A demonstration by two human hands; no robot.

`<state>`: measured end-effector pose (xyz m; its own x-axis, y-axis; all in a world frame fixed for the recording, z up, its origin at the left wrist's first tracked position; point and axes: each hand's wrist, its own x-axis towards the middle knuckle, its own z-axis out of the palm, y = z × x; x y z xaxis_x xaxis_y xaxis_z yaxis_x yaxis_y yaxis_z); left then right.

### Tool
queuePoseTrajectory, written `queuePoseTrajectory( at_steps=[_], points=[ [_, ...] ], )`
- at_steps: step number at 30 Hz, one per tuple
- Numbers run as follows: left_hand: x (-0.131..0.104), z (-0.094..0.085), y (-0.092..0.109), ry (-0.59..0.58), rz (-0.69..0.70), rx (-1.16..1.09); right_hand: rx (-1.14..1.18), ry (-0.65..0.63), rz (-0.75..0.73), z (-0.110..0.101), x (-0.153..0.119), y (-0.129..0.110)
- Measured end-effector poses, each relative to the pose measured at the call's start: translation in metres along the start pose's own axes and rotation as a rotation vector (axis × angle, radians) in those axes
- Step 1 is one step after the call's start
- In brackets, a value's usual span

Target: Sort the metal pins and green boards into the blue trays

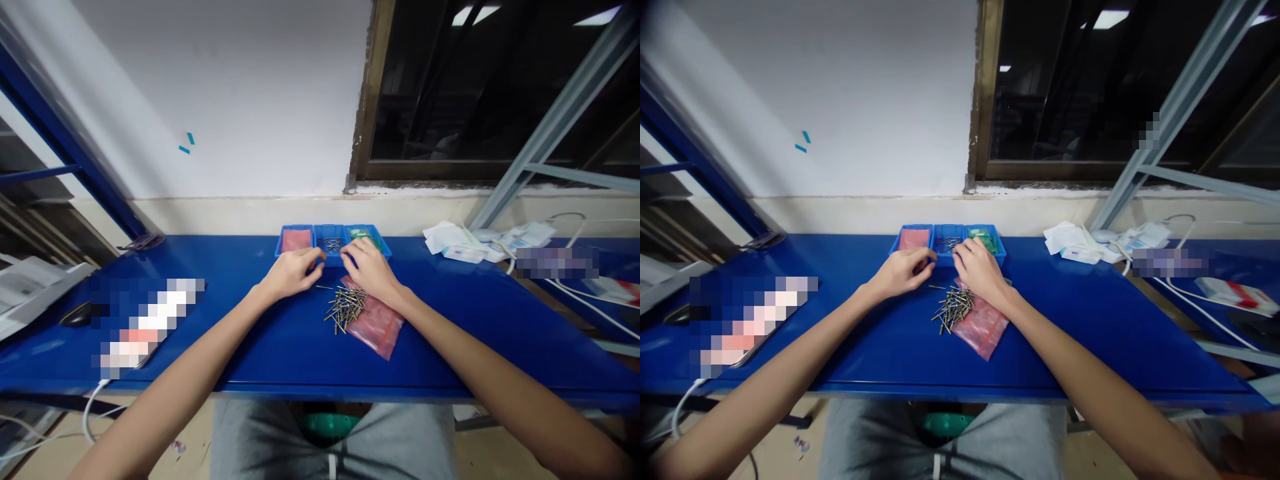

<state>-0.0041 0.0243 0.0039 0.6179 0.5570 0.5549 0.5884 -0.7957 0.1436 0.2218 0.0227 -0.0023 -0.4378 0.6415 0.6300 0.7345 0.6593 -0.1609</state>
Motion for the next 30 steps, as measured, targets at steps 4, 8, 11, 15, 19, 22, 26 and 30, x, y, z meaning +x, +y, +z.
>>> queuePoseTrajectory(
  at_steps=[4,8,11,15,19,22,26,30],
  points=[
    [0.0,-0.001,0.0,-0.229,0.026,0.031,0.047,-0.115,-0.014,0.003,-0.003,-0.007],
    [0.0,0.002,-0.002,-0.277,0.015,0.013,0.027,-0.234,-0.033,0.009,-0.006,-0.014],
    [0.0,0.004,-0.003,-0.279,-0.011,-0.002,0.029,-0.261,-0.047,0.014,-0.009,-0.017],
    [0.001,0.006,-0.003,-0.336,-0.009,-0.047,0.034,-0.272,-0.048,0.017,-0.012,-0.016],
    [0.001,0.008,0.0,-0.351,-0.013,-0.081,0.044,-0.286,-0.059,0.016,-0.012,-0.015],
    [0.001,0.009,0.002,-0.346,-0.011,-0.05,0.043,-0.3,-0.067,0.016,-0.012,-0.015],
    [0.0,0.009,0.002,-0.337,0.0,-0.013,0.033,-0.309,-0.07,0.016,-0.012,-0.014],
    [0.0,0.008,0.003,-0.306,0.009,0.011,0.029,-0.302,-0.07,0.016,-0.012,-0.013]
  ],
)
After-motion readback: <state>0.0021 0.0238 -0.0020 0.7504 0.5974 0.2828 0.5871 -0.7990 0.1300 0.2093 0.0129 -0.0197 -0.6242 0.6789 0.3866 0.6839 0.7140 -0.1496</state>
